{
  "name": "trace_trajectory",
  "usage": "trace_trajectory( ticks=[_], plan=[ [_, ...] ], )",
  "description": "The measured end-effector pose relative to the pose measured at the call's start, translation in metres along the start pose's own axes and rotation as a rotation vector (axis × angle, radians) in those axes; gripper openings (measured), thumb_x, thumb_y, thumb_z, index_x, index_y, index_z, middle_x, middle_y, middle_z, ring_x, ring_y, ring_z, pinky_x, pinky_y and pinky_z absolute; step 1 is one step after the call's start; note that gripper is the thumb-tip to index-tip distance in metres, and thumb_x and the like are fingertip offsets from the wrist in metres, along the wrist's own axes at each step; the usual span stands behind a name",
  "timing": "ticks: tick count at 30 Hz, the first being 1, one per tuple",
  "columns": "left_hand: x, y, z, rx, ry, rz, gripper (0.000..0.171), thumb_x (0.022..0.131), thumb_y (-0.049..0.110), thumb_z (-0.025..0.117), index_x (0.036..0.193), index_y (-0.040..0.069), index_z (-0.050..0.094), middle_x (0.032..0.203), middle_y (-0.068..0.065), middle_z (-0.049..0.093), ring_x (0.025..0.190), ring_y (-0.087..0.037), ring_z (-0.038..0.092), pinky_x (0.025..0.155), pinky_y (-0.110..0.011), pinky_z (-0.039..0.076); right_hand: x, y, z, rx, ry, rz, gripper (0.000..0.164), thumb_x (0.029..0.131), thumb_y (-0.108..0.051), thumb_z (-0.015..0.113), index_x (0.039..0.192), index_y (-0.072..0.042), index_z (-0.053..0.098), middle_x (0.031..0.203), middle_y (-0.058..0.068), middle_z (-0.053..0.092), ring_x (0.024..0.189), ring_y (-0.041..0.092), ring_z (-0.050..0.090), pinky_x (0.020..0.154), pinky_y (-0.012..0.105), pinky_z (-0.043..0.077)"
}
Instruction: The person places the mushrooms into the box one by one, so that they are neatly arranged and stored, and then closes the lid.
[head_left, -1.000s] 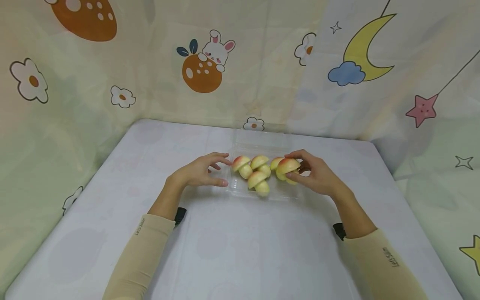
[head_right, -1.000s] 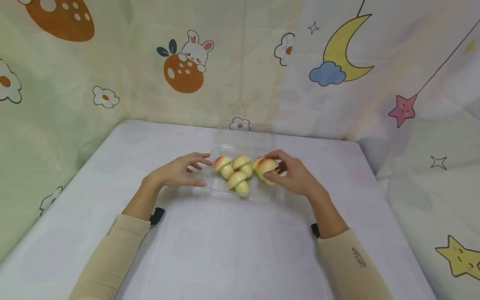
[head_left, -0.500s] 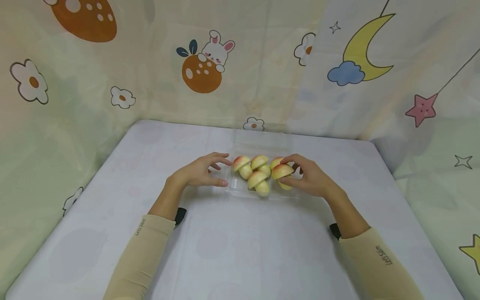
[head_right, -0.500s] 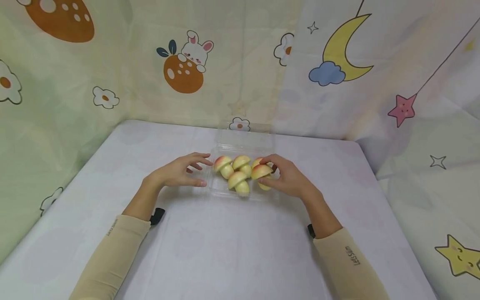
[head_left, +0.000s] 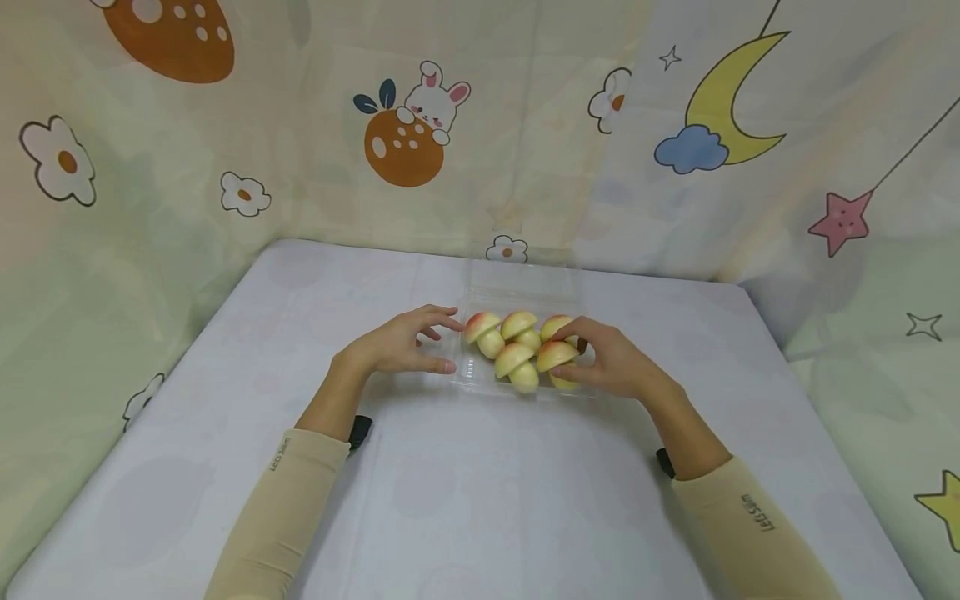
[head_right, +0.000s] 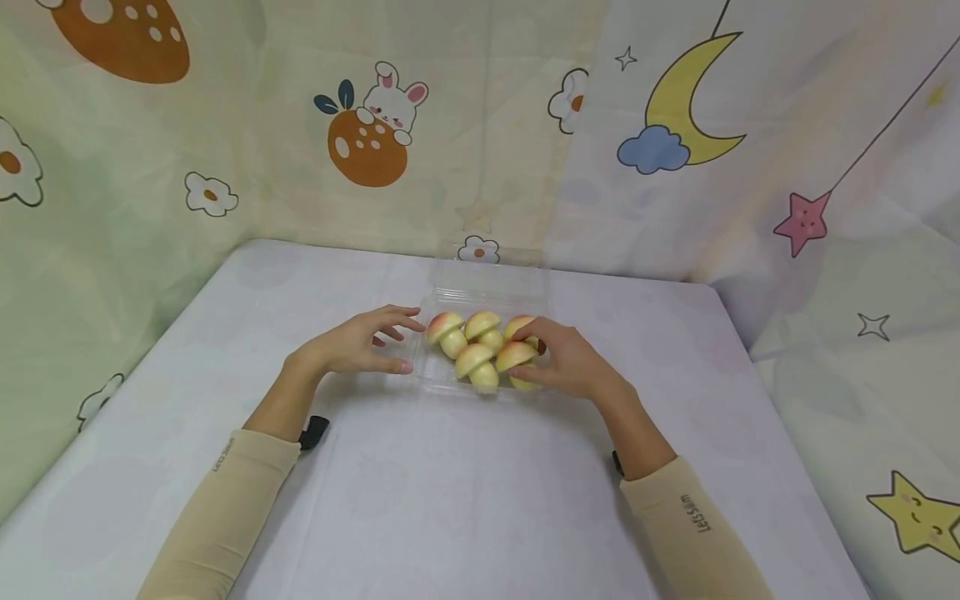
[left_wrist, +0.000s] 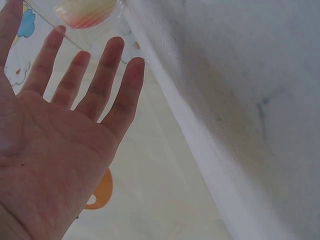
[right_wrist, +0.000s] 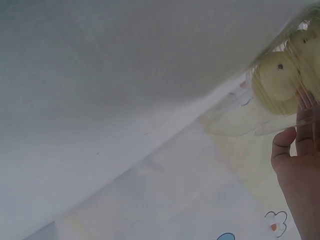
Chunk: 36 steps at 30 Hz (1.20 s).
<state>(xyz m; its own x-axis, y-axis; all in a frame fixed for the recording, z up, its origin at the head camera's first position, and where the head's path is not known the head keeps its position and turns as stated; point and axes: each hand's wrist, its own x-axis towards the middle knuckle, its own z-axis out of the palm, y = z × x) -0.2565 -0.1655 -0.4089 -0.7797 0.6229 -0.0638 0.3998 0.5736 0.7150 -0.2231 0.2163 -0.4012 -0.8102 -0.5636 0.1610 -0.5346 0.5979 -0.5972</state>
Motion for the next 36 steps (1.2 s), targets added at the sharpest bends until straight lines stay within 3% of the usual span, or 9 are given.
trace_trajectory(
  ticks=[11, 19, 28, 36],
  plan=[
    [0.000, 0.000, 0.000, 0.017, 0.004, 0.014, 0.069, 0.084, 0.046, 0.084, 0.145, 0.025, 0.058, 0.165, 0.000, 0.034, 0.128, -0.024, 0.060, 0.107, -0.051, 0.048, 0.002, -0.005, 0.005, -0.047, 0.010, 0.000, 0.046, 0.086, -0.033, 0.086, 0.123, -0.013, 0.068, 0.133, 0.004, 0.063, 0.093, 0.019, 0.060, 0.079, 0.047, 0.054],
    [-0.001, 0.002, -0.001, 0.009, 0.011, 0.023, 0.069, 0.084, 0.046, 0.084, 0.144, 0.024, 0.058, 0.165, 0.000, 0.034, 0.128, -0.026, 0.060, 0.106, -0.052, 0.049, 0.003, -0.002, 0.007, -0.080, 0.013, 0.000, 0.040, 0.086, -0.031, 0.085, 0.117, -0.014, 0.067, 0.114, -0.002, 0.069, 0.091, 0.018, 0.060, 0.080, 0.045, 0.054],
    [0.000, 0.002, 0.000, 0.012, 0.008, -0.008, 0.071, 0.083, 0.048, 0.085, 0.145, 0.030, 0.057, 0.166, 0.004, 0.033, 0.130, -0.023, 0.059, 0.107, -0.051, 0.048, 0.002, 0.002, 0.012, -0.155, 0.063, -0.073, 0.039, 0.087, -0.029, 0.085, 0.115, -0.009, 0.067, 0.108, 0.003, 0.064, 0.088, 0.022, 0.062, 0.074, 0.040, 0.055],
    [-0.003, 0.003, -0.003, 0.003, -0.007, -0.011, 0.071, 0.084, 0.049, 0.083, 0.146, 0.027, 0.056, 0.167, 0.000, 0.031, 0.131, -0.025, 0.058, 0.108, -0.052, 0.047, 0.007, -0.002, 0.000, -0.216, 0.150, -0.050, 0.038, 0.096, -0.027, 0.074, 0.128, -0.007, 0.066, 0.117, 0.009, 0.065, 0.104, 0.031, 0.063, 0.086, 0.053, 0.048]
  ],
)
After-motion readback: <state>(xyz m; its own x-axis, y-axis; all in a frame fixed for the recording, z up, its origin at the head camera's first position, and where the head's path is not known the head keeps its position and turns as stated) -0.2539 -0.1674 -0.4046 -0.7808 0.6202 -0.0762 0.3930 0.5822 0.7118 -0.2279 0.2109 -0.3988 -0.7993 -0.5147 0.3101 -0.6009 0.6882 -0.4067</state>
